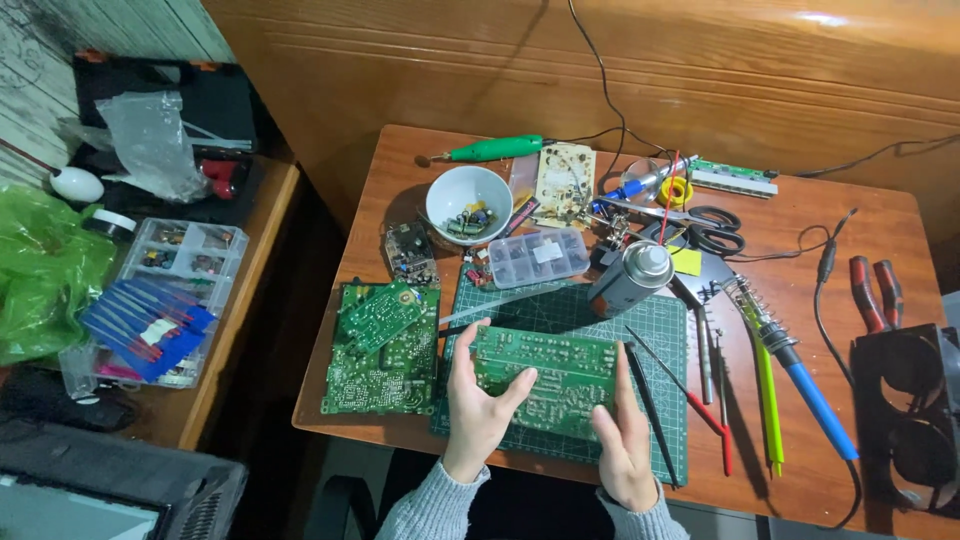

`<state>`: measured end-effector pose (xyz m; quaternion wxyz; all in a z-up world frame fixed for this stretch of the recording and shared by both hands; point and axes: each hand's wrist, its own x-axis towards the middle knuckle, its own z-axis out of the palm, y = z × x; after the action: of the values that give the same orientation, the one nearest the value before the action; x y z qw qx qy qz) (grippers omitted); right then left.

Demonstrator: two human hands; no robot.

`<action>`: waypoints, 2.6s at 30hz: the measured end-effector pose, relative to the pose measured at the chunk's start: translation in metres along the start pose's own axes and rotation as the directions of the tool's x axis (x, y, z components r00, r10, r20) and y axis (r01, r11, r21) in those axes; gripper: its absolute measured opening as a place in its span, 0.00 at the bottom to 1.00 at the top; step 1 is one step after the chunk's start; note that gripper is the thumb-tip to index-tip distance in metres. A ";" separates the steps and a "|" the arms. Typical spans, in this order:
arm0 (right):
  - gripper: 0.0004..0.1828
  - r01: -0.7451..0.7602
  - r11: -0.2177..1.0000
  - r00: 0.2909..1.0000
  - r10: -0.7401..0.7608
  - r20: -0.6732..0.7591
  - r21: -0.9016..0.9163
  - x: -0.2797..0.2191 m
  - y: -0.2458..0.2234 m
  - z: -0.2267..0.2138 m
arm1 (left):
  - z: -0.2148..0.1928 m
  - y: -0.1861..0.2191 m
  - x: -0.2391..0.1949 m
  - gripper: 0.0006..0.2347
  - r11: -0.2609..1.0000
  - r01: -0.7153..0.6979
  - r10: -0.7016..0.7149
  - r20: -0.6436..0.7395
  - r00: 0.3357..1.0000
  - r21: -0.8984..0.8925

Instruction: Inspecting a printed circuit board and using a soldering iron to work on electronic components at a workbench.

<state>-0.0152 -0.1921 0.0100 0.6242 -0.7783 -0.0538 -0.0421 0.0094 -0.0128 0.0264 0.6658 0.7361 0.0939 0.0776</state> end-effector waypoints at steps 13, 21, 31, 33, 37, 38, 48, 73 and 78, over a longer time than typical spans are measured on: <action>0.39 -0.127 0.985 0.984 0.140 -0.108 0.118 0.005 -0.004 -0.006 | -0.011 0.019 -0.005 0.35 0.987 0.107 -0.079 0.223 0.972 -0.117; 0.43 -0.207 0.967 0.978 0.205 0.025 0.150 0.010 -0.022 -0.018 | 0.000 0.021 -0.012 0.37 0.865 0.317 -0.255 0.202 0.945 -0.390; 0.38 -0.200 0.951 0.976 0.215 -0.037 0.238 0.012 -0.026 -0.025 | -0.003 0.025 -0.016 0.36 0.751 0.384 -0.378 0.127 0.917 -0.537; 0.34 -0.079 0.994 0.968 0.095 -0.232 0.076 0.021 -0.027 -0.032 | -0.005 0.027 -0.017 0.34 0.791 0.365 -0.386 0.063 0.920 -0.491; 0.40 -0.116 0.970 0.966 0.060 -0.252 -0.214 0.039 -0.053 -0.032 | -0.001 0.024 -0.020 0.31 0.821 0.360 -0.392 0.021 0.920 -0.444; 0.40 -0.108 0.959 0.971 0.045 -0.237 -0.262 0.040 -0.052 -0.028 | 0.001 0.023 -0.020 0.30 0.832 0.332 -0.373 -0.005 0.928 -0.445; 0.42 -0.018 0.720 0.810 0.418 -0.412 0.694 0.011 -0.041 -0.057 | 0.003 0.000 -0.024 0.28 0.737 0.280 -0.377 -0.031 0.926 -0.616; 0.12 0.163 0.874 0.450 0.348 -0.823 0.458 0.003 -0.026 -0.087 | 0.002 0.001 -0.026 0.20 0.854 0.195 -0.249 -0.050 0.967 -0.482; 0.04 0.116 0.971 0.441 0.138 -0.887 0.209 -0.031 0.012 -0.095 | 0.000 -0.006 -0.031 0.19 0.917 0.144 -0.186 -0.079 0.979 -0.373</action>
<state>-0.0440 -0.2886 0.0150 0.6465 -0.5573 0.2850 -0.4363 -0.0211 -0.0202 0.0206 0.7889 0.5833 0.1769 0.0785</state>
